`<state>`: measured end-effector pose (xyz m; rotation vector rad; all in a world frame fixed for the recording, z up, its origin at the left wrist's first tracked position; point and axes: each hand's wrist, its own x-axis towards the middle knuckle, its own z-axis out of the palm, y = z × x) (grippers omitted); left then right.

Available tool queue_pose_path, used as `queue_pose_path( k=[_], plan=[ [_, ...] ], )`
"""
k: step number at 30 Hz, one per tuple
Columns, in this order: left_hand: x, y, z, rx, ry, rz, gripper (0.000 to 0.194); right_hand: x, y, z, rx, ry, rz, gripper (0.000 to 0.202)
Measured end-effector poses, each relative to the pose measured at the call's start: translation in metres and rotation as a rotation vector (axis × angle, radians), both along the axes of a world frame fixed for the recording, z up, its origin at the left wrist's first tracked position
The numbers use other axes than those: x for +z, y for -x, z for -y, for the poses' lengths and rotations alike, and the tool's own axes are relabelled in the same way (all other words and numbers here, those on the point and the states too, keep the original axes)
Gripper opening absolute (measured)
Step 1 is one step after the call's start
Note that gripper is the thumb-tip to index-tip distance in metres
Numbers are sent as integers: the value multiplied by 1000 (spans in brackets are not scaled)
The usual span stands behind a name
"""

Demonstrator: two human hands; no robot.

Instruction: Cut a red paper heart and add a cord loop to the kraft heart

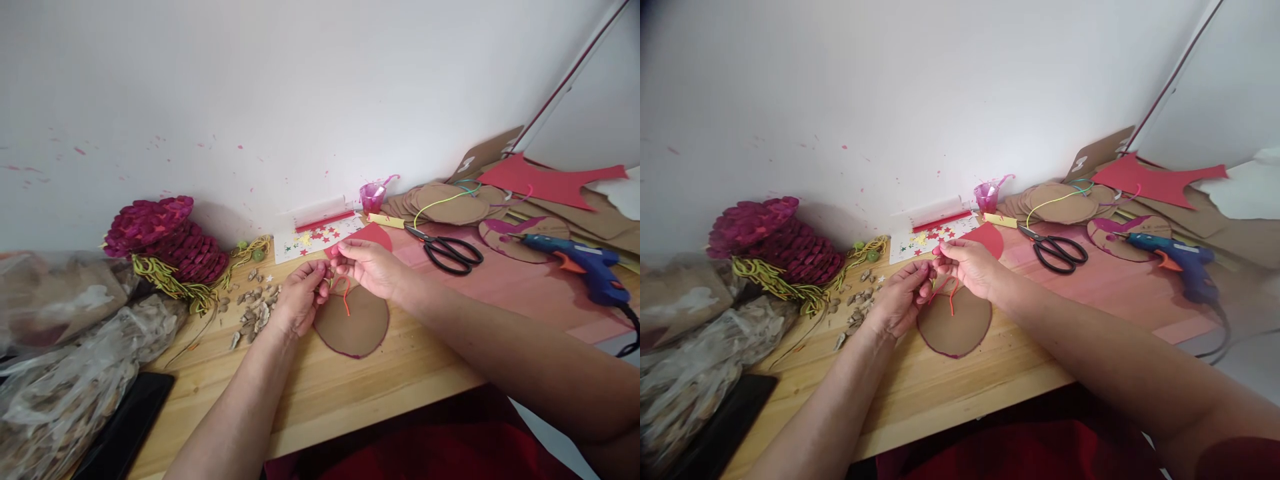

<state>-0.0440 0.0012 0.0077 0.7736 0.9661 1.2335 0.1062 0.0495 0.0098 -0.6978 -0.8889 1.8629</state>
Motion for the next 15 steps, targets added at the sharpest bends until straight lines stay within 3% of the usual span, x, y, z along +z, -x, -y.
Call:
queue_pose_path(
  k=[9,15],
  plan=[
    [0,2,1,-84,-4,-111,31,-3,-2,-4,-11,-22,31,17],
    [0,2,0,14,-22,-138,34,4,-4,-7,-75,45,-14,12]
  ],
)
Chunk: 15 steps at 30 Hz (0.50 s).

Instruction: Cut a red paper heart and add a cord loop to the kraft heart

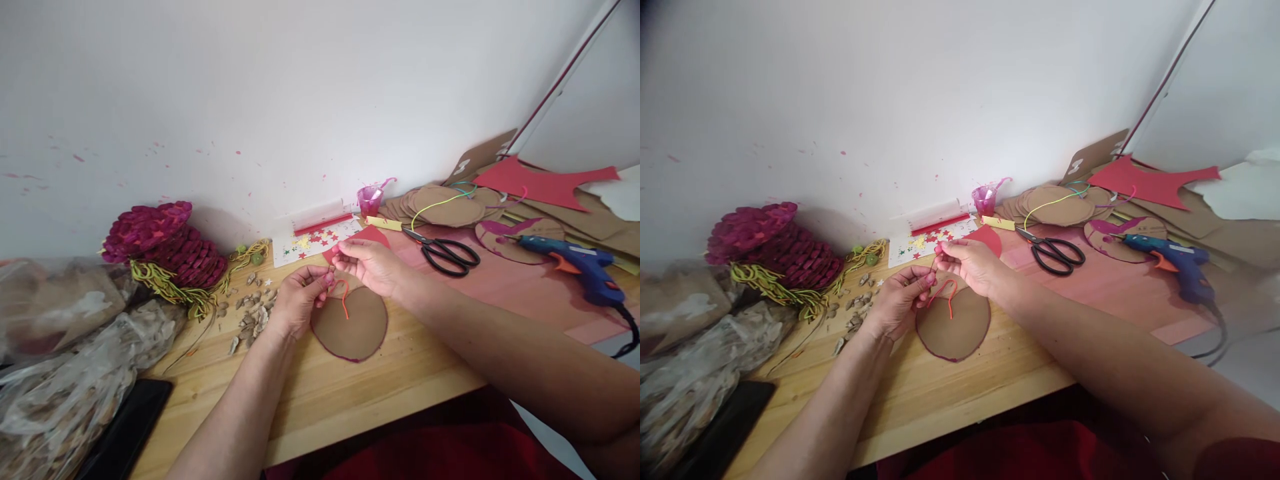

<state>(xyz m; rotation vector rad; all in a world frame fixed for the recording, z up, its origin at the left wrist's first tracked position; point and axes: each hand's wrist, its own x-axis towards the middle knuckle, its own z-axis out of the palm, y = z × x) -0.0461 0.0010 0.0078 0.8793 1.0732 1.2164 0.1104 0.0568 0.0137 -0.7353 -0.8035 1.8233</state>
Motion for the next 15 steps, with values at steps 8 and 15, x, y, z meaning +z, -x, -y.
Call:
queue_pose_path(
  k=[8,15],
  plan=[
    [-2,3,-5,114,25,149,36,11,-21,-17,-166,-24,221,24],
    [1,4,-4,131,-24,98,36,-6,-5,3,414,-137,452,37]
  ],
)
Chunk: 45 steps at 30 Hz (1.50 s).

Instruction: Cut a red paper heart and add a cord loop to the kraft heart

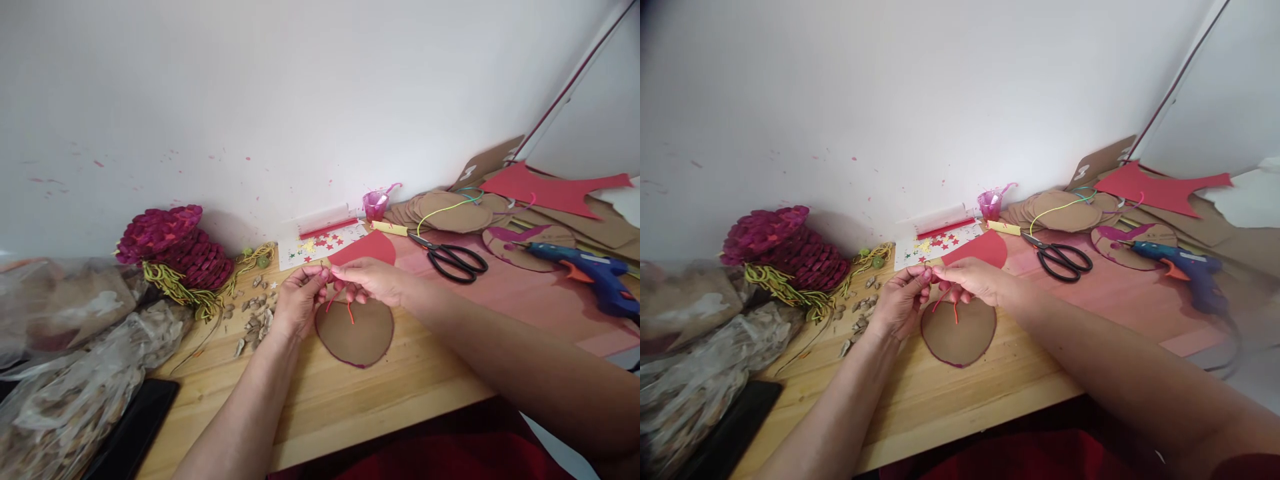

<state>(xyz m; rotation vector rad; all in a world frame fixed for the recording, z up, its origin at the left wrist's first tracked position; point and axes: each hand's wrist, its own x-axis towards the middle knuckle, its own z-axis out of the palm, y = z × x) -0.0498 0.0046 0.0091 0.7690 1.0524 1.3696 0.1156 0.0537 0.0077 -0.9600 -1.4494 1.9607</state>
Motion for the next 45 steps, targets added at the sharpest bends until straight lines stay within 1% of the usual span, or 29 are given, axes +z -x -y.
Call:
queue_pose_path(
  k=[2,4,6,10,13,17,19,20,22,24,26,29,32,35,37,40,43,45],
  plan=[
    [1,-1,1,-10,-26,-27,35,2,5,4,-34,134,-120,30],
    [2,-2,3,-14,-35,-45,34,5,7,4,-122,215,-219,25],
    [2,-3,4,-16,-21,-50,34,6,8,2,-210,226,-270,23],
    [-2,-1,2,-24,14,-4,35,5,6,0,-266,179,-280,22],
    [-5,2,-1,-18,40,40,36,5,5,2,-283,38,-216,23],
    [-5,3,-3,-4,59,43,36,8,5,6,-322,-315,-101,23],
    [-3,1,-1,-13,44,-9,35,9,5,7,-296,-467,-67,22],
    [-2,0,0,-21,30,-46,34,9,5,8,-266,-517,-57,22],
    [-1,-2,2,-38,-8,-131,32,8,5,9,-206,-554,-54,23],
    [0,-2,3,-48,-62,-226,27,7,5,9,-154,-524,-59,24],
    [0,-2,3,-39,-117,-332,23,7,5,8,-133,-458,-65,27],
    [2,-3,4,6,-189,-481,17,8,6,7,-163,-326,-75,30],
    [3,-5,7,56,-257,-622,11,10,7,6,-206,-176,-88,26],
    [1,-5,10,101,-331,-731,11,10,7,7,-199,-101,-109,19],
    [-1,-5,11,126,-376,-776,11,9,7,7,-185,-88,-134,18],
    [-4,-3,9,152,-422,-808,10,8,6,7,-129,-59,-167,21],
    [-4,-3,8,155,-441,-782,9,6,6,8,-87,-26,-216,24],
    [-3,-4,8,147,-440,-729,10,4,7,8,-71,-1,-263,26]
  ],
)
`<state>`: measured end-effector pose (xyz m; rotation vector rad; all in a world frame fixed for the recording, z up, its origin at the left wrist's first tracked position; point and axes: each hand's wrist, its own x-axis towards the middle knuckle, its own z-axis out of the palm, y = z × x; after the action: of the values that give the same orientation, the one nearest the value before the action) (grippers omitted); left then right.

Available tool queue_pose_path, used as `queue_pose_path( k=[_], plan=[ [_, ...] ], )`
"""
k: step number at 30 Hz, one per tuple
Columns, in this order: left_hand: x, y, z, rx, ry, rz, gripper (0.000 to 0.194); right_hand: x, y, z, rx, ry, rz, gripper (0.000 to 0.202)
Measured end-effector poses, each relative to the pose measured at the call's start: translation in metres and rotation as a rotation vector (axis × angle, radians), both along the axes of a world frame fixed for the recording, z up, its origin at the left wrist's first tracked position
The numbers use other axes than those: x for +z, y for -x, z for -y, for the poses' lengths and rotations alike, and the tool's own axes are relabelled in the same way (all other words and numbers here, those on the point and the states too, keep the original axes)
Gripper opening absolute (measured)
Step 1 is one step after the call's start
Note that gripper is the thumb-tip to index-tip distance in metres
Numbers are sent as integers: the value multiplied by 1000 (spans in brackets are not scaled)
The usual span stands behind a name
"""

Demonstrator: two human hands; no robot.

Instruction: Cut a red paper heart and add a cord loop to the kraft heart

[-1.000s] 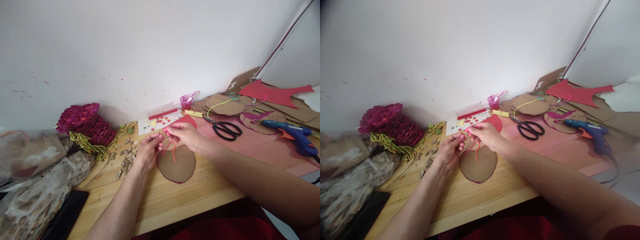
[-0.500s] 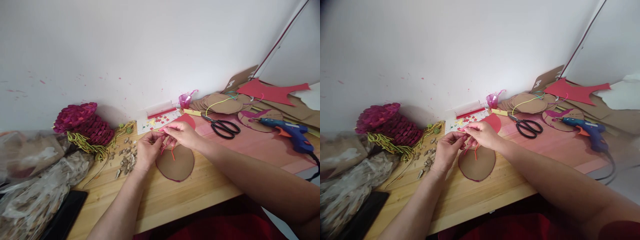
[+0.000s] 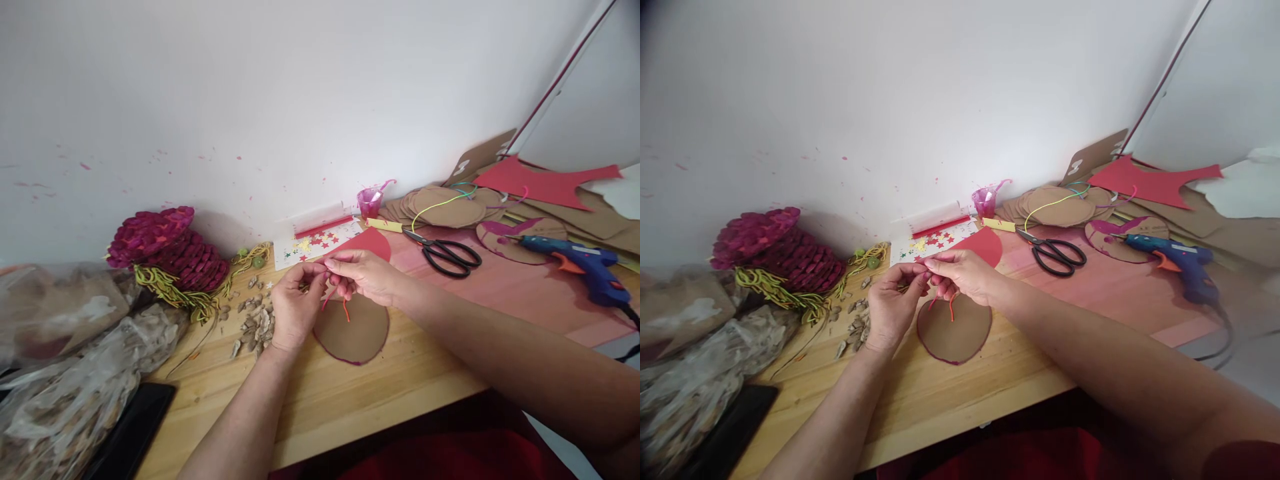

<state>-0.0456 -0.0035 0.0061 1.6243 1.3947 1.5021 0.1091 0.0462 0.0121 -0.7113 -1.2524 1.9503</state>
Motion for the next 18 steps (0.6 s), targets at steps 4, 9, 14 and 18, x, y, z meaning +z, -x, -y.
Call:
queue_pose_path(
  k=[4,9,14,18],
  plan=[
    [0,-2,1,-41,14,156,11,-1,1,0,47,80,-71,27],
    [-1,-1,-1,-77,45,214,24,2,1,1,96,124,-99,29],
    [1,0,-1,-82,108,191,15,2,-1,-2,131,100,-84,32],
    [4,-1,0,-108,140,135,15,2,-3,-4,149,24,-54,31]
  ],
)
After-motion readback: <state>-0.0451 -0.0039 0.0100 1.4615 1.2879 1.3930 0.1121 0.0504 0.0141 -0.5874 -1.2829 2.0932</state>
